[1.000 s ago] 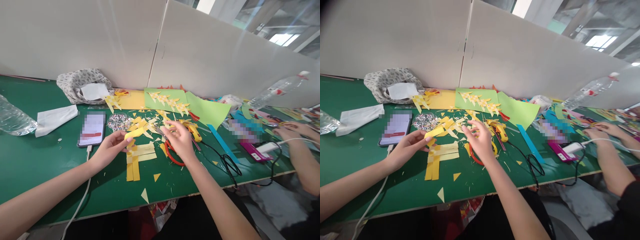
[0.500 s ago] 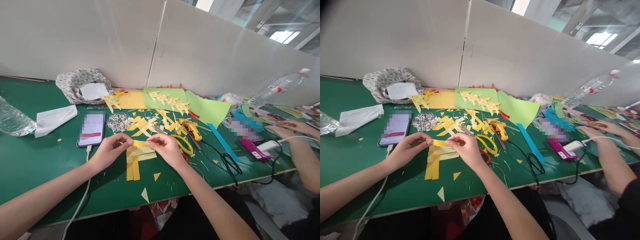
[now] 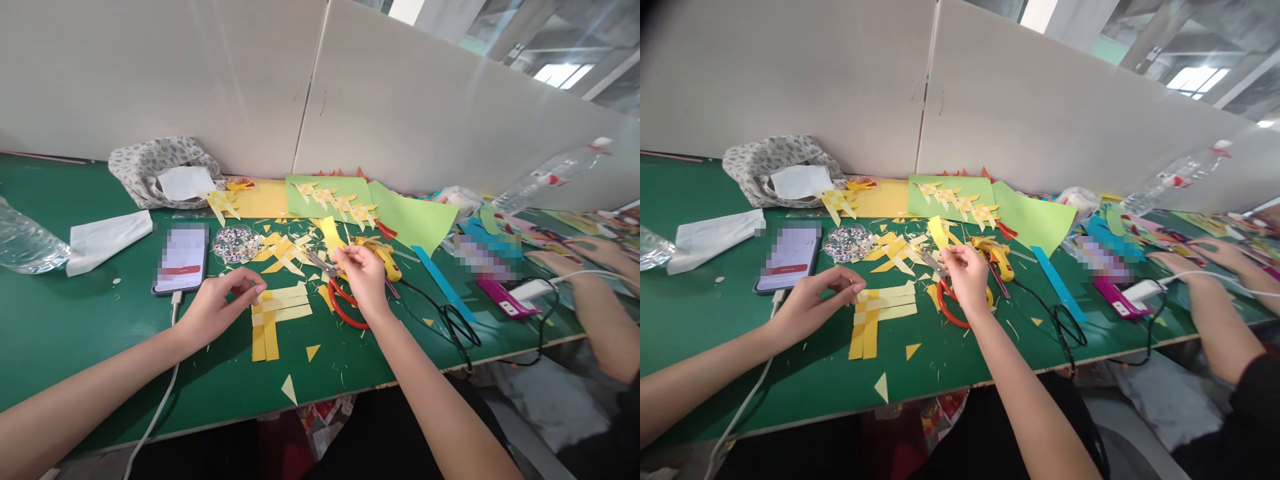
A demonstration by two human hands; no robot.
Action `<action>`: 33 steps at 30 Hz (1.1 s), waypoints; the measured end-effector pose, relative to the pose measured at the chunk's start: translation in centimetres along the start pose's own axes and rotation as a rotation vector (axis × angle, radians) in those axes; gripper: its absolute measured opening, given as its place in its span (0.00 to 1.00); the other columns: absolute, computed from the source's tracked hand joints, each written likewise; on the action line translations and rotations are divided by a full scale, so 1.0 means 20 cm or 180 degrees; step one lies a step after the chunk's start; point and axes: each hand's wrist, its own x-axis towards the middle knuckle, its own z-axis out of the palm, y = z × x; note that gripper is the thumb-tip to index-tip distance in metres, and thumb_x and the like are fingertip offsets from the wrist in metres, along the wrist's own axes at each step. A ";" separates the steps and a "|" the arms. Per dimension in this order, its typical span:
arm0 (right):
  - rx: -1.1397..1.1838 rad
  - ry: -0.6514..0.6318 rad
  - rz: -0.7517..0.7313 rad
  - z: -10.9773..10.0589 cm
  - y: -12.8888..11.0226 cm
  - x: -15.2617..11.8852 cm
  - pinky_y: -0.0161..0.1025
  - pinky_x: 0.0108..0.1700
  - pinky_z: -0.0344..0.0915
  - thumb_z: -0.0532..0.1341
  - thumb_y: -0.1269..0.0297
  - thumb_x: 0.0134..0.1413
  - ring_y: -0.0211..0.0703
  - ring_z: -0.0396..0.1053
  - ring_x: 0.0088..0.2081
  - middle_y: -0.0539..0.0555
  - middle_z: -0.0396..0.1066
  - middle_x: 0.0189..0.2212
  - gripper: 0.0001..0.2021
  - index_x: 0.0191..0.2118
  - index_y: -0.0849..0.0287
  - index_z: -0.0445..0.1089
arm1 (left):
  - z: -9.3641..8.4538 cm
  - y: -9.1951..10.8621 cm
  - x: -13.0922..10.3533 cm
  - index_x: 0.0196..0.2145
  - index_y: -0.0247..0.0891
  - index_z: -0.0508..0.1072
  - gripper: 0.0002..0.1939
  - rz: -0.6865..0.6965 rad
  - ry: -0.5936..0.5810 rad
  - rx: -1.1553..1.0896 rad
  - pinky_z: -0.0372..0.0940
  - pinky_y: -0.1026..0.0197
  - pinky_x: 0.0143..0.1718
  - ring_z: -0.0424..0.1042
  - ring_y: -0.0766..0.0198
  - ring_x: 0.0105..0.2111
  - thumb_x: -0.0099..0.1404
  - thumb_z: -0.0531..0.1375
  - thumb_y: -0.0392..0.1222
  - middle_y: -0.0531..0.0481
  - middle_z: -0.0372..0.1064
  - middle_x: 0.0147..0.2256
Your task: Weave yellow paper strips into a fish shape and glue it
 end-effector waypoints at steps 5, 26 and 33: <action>-0.0598 0.0155 -0.0572 -0.01 0.00 -0.01 0.39 0.32 0.68 0.60 0.53 0.48 0.44 0.70 0.33 0.55 0.71 0.31 0.13 0.29 0.59 0.70 | 0.02 -0.03 -0.01 0.48 0.42 0.61 0.13 0.0275 -0.0047 0.0655 0.66 0.63 0.28 0.72 0.61 0.37 0.65 0.51 0.42 0.50 0.73 0.37; -0.0734 -0.1403 -0.1009 0.12 -0.05 -0.18 0.46 0.53 0.61 0.53 0.69 0.56 0.43 0.64 0.51 0.53 0.69 0.46 0.12 0.45 0.54 0.66 | 0.04 -0.09 0.01 0.38 0.38 0.71 0.08 0.1340 -0.0398 0.1714 0.66 0.56 0.37 0.70 0.59 0.38 0.64 0.52 0.37 0.46 0.73 0.36; -0.1811 -0.1579 -0.1454 0.10 -0.06 -0.17 0.46 0.47 0.64 0.61 0.62 0.51 0.46 0.67 0.43 0.53 0.70 0.37 0.07 0.37 0.55 0.70 | 0.03 -0.09 0.01 0.38 0.37 0.71 0.09 0.1422 -0.0432 0.1712 0.67 0.57 0.38 0.70 0.59 0.38 0.65 0.52 0.38 0.47 0.73 0.34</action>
